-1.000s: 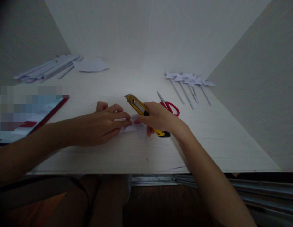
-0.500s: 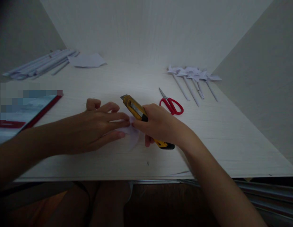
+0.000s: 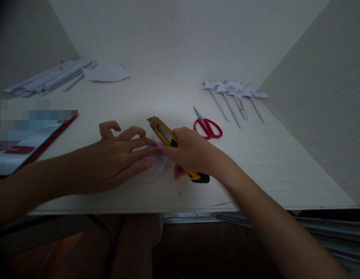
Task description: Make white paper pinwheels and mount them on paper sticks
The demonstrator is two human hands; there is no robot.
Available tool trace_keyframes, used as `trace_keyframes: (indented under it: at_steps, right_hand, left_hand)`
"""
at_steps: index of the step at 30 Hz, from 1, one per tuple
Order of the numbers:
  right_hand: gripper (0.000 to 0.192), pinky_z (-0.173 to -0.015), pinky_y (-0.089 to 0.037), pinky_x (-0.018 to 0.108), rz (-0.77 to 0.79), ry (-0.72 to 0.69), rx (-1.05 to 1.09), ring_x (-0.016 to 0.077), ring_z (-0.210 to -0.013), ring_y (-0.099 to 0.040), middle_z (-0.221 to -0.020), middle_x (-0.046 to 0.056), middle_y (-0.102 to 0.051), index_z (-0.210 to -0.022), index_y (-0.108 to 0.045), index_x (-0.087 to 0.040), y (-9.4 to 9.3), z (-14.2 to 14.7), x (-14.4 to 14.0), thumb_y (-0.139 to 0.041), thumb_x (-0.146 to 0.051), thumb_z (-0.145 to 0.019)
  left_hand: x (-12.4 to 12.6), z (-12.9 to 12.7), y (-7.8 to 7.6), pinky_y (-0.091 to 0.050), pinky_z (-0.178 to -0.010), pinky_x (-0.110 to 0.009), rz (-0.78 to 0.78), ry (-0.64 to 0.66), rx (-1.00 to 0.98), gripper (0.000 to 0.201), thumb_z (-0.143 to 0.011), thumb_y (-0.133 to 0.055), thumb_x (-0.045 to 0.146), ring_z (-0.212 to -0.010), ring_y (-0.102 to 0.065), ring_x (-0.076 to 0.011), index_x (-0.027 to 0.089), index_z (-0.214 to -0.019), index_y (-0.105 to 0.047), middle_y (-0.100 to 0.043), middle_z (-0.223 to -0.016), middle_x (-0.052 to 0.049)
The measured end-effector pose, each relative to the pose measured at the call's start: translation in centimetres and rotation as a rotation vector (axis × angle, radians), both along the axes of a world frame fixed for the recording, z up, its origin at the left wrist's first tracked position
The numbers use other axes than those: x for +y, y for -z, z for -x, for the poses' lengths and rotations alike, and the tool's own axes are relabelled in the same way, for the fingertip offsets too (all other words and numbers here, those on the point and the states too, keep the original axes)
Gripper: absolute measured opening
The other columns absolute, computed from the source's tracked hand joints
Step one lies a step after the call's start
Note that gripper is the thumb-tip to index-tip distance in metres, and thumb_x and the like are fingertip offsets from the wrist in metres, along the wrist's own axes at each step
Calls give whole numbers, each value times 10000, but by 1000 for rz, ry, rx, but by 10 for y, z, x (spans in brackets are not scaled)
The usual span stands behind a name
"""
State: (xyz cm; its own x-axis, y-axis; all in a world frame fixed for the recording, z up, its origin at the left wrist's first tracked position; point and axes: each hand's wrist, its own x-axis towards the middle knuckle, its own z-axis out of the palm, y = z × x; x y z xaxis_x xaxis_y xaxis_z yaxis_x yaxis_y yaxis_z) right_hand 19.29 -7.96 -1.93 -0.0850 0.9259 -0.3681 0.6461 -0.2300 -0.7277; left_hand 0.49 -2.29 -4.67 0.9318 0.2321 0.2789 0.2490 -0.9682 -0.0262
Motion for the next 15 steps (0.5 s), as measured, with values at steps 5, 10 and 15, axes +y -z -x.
trace_keyframes:
  at_steps: [5, 10, 15]
  right_hand:
    - [217, -288, -380, 184, 19, -1, -19, 124, -357, -546, -437, -3, -551, -773, -543, -153, -1, 1, 0, -541, -370, -780]
    - [199, -305, -402, 192, 62, 0, 81, 122, -357, -546, -436, -17, -550, -765, -541, -179, -1, -3, 2, -537, -377, -781]
    - [242, -304, -392, 206, 125, 22, 143, 119, -336, -520, -412, -10, -550, -714, -555, -191, 1, -7, 1, -547, -428, -767]
  left_hand:
    - [-14, 3, 9, -261, -889, -491, -27, -87, -32, 383, -905, -285, 404, -1062, -458, -271, 236, -1121, -553, -590, -1145, -73]
    - [-18, 0, 10, -246, -884, -505, 5, -115, -27, 428, -904, -261, 435, -1040, -465, -276, 200, -1114, -551, -588, -1146, -92]
    - [-16, 0, 9, -251, -902, -462, 32, -109, -11, 418, -900, -279, 420, -1064, -451, -263, 179, -1130, -531, -589, -1120, -100]
